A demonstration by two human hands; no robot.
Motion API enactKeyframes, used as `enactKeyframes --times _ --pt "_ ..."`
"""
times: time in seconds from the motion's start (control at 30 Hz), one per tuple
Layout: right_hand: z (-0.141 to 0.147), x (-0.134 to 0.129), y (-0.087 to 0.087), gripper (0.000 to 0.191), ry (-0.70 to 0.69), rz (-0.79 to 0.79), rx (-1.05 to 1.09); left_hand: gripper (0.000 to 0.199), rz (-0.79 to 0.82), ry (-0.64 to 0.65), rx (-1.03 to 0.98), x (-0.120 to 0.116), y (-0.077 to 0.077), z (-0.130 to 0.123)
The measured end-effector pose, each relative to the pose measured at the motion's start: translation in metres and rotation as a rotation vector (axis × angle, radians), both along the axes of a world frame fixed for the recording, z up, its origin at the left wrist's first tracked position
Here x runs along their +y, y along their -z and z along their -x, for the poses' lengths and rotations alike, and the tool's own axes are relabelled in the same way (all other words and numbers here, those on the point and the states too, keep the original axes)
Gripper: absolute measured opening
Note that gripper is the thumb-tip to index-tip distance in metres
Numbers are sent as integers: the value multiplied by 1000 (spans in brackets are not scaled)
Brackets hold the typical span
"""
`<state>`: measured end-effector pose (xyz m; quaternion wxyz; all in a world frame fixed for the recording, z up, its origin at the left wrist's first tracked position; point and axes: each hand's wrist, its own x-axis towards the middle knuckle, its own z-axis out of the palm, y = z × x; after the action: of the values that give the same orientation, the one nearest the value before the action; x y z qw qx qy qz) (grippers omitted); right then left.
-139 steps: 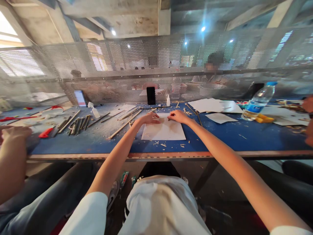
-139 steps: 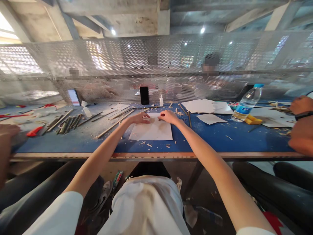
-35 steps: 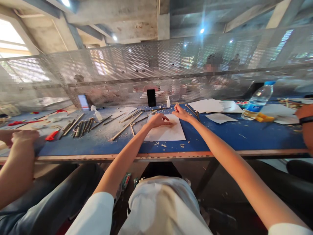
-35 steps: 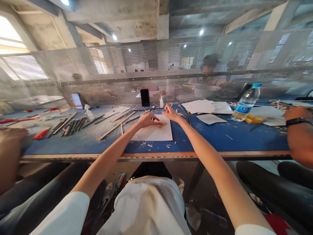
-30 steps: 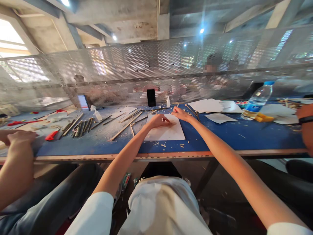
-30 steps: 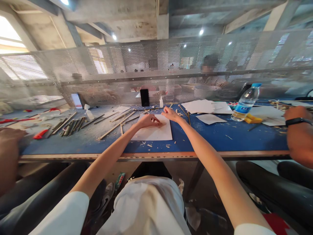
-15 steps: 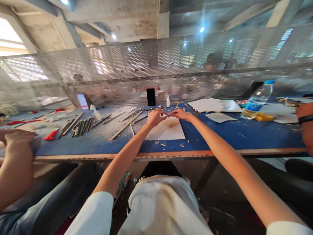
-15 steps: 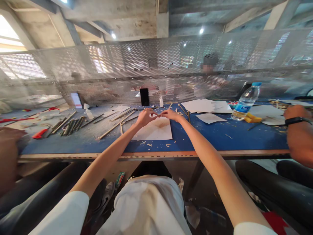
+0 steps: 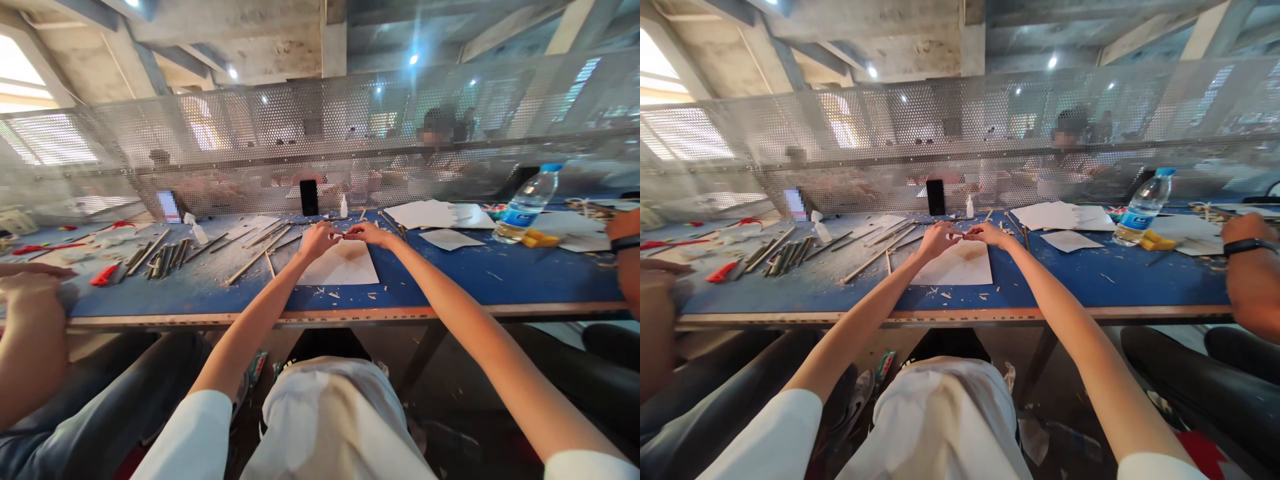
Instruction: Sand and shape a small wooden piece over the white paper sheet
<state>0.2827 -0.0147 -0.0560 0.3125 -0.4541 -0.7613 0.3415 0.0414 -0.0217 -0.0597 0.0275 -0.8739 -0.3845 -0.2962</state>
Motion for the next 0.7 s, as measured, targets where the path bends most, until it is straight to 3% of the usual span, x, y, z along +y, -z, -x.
enactKeyframes --times 0.17,0.5,0.7 --pt "1 1 1 43 1 -4 10 14 0 7 -1 1 3 -1" --pt "8 10 9 20 7 -123 -224 14 35 39 96 3 7 2" --pt "10 10 12 22 19 -176 -286 20 57 22 122 7 11 3"
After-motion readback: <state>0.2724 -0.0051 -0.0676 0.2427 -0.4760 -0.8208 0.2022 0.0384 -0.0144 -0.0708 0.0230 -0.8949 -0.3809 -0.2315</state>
